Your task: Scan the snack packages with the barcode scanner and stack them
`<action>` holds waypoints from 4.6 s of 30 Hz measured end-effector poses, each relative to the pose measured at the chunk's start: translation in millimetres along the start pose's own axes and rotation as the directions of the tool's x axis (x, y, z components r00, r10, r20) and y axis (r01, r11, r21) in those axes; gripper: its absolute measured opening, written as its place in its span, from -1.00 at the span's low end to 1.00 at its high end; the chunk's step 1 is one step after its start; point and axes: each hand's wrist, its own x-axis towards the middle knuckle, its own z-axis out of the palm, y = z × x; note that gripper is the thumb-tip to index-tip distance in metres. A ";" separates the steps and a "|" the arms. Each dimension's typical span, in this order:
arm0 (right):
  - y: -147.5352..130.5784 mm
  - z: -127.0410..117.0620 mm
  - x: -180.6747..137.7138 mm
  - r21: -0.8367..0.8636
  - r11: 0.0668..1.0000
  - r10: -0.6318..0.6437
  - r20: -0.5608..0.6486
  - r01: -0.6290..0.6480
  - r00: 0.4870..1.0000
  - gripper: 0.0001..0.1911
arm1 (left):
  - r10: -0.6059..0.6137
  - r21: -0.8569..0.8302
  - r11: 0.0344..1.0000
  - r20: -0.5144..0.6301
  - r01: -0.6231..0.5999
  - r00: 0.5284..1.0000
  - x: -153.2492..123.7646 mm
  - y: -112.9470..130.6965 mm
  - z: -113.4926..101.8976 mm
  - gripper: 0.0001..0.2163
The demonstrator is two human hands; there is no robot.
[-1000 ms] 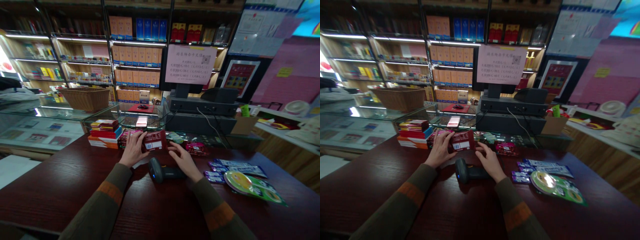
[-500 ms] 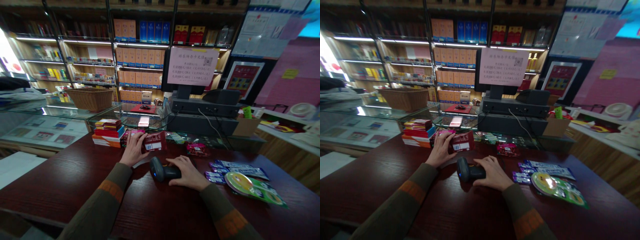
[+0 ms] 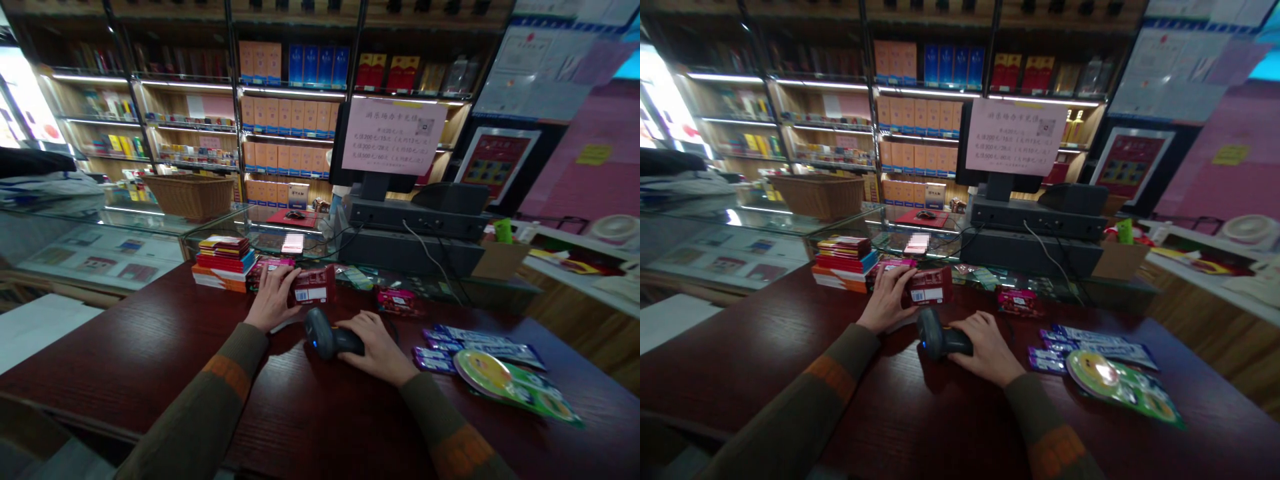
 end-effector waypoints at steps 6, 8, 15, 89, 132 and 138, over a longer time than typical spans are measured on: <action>-3.3 -5.7 2.6 0.008 1.000 -0.006 -0.070 0.007 0.998 -0.49 | -0.050 0.040 0.998 -0.033 0.051 0.998 1.9 -3.7 8.1 -0.23; -3.8 -5.3 3.5 0.005 1.000 -0.008 -0.069 0.009 0.998 -0.51 | -0.067 0.041 0.997 -0.039 0.068 0.997 1.9 -5.6 10.9 -0.22; -8.2 -4.9 7.7 -0.016 1.000 0.016 -0.060 -0.017 0.998 -0.56 | -0.084 0.035 0.996 -0.021 0.084 0.996 2.0 -6.9 11.1 -0.21; 44.7 27.2 62.6 0.712 0.673 0.591 -0.355 -0.201 0.724 -0.67 | 0.057 -0.062 0.996 0.010 -0.056 0.998 9.3 13.6 14.6 -0.32; 28.0 22.1 62.5 0.786 0.606 0.621 -0.371 -0.122 0.690 -0.71 | -0.231 -0.222 0.955 -0.149 0.195 0.961 8.2 6.7 24.9 -0.81; 26.9 22.2 63.2 0.807 0.583 0.595 -0.351 -0.088 0.723 -0.73 | -0.252 -0.259 0.940 -0.089 0.222 0.964 7.9 8.0 15.6 -0.83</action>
